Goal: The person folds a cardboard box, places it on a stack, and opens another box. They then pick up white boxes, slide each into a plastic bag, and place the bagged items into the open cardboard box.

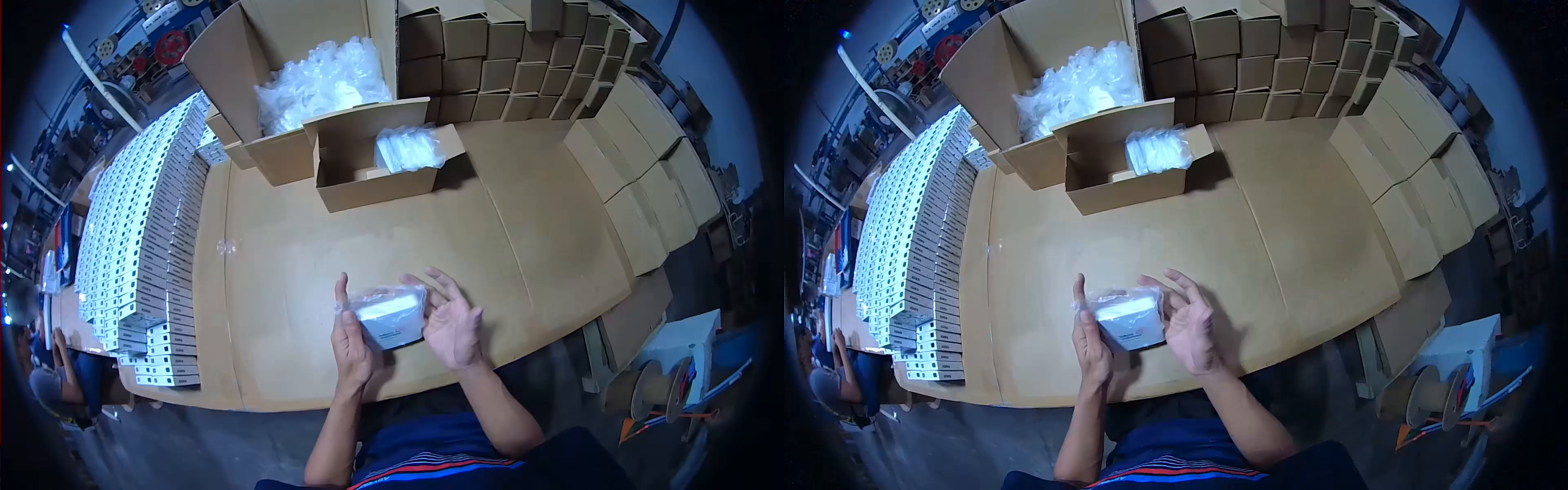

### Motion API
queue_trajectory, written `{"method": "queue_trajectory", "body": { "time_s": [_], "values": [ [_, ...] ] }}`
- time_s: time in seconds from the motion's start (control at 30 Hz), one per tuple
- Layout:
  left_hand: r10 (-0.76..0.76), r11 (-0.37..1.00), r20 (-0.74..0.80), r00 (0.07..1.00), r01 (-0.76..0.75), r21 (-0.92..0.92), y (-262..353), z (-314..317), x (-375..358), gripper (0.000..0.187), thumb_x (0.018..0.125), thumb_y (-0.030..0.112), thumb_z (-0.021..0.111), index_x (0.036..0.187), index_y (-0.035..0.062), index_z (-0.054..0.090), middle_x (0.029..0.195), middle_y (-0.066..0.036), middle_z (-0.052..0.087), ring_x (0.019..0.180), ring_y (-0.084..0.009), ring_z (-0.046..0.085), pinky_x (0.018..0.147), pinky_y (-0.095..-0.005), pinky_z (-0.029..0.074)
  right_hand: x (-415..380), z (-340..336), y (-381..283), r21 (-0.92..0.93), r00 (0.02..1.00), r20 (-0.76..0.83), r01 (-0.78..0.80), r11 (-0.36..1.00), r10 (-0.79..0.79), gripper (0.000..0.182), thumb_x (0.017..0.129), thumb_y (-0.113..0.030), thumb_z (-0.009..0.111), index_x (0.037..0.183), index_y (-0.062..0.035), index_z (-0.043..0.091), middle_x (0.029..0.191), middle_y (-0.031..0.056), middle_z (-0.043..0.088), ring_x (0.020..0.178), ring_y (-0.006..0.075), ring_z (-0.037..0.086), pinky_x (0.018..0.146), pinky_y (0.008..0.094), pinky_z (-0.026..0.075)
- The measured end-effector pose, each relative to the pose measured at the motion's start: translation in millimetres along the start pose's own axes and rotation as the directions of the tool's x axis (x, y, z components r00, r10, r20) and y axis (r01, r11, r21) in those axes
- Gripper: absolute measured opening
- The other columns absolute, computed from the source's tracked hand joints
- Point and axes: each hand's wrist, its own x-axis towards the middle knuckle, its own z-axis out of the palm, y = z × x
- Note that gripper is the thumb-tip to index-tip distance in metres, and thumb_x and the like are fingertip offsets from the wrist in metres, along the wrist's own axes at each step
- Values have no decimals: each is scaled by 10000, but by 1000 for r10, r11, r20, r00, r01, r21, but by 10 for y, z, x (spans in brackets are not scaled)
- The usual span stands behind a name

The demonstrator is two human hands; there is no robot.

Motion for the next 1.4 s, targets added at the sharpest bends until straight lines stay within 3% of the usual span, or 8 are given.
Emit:
{"method": "queue_trajectory", "body": {
  "time_s": [0.17,0.5,0.7,0.87,1.0,1.13,1.27,1.4],
  "values": [
    [-1,999,-7,1000,1,39,7,-44,-1,604,1143,377,287,1618,6,243,1237,-135,644,1126,-173,582,1042,-322,430,0,-16,12,-462,993,51,-70,884,105,707,893,-178,826,1462,6,448,1315,129,607,1190,173,601,1019,299,493],
    [44,994,-7,999,-43,98,-74,-111,-22,588,1132,426,328,1490,-25,450,1151,-98,607,1063,-160,573,954,-302,457,-32,106,73,-411,995,-86,-80,908,49,159,1009,-63,655,1139,24,680,1165,107,711,1044,129,647,952,281,512],
    [42,997,55,998,-46,69,52,-108,2,558,1128,388,363,1480,-34,465,1219,-115,622,1096,-178,591,949,-302,474,23,201,-29,-579,977,79,208,788,-200,81,998,-13,636,1062,13,678,1217,194,714,1161,231,666,998,341,531],
    [-87,996,71,994,84,41,-69,-156,-54,405,1040,142,618,1399,-28,544,1280,-103,634,1153,-169,589,998,-318,480,54,184,7,-592,947,187,321,739,-262,54,1009,-11,612,1032,19,651,1200,205,716,1182,264,663,1024,370,519],
    [-303,948,69,950,308,-82,89,-188,-36,195,1040,149,625,1117,-16,695,1063,-32,697,966,-103,610,888,-278,486,49,138,-85,-609,982,106,189,770,-157,97,1019,-52,616,1019,30,668,1288,224,677,1213,283,647,1055,390,494],
    [-296,948,-25,955,290,-128,93,-135,-26,221,1045,181,629,1108,-14,712,1016,-34,708,941,-96,615,846,-271,495,41,89,-151,-527,997,-52,-80,846,62,110,1029,-72,607,1048,23,659,1419,231,594,1243,274,629,1047,375,503],
    [-314,948,-160,936,300,-105,92,-108,5,276,1048,229,636,1119,-23,724,984,-56,732,907,-112,644,834,-286,512,62,69,-221,-214,965,-261,-33,976,-24,143,1030,-93,608,1017,9,706,1497,236,524,1218,233,623,1097,328,428],
    [-297,954,-175,939,287,-84,125,-92,31,278,1049,235,635,1118,-19,725,983,-52,730,907,-111,642,825,-282,510,31,-19,-246,-443,981,114,194,875,-160,92,948,-40,696,1022,-15,743,1436,220,578,1242,272,613,1102,362,432]
  ]
}}
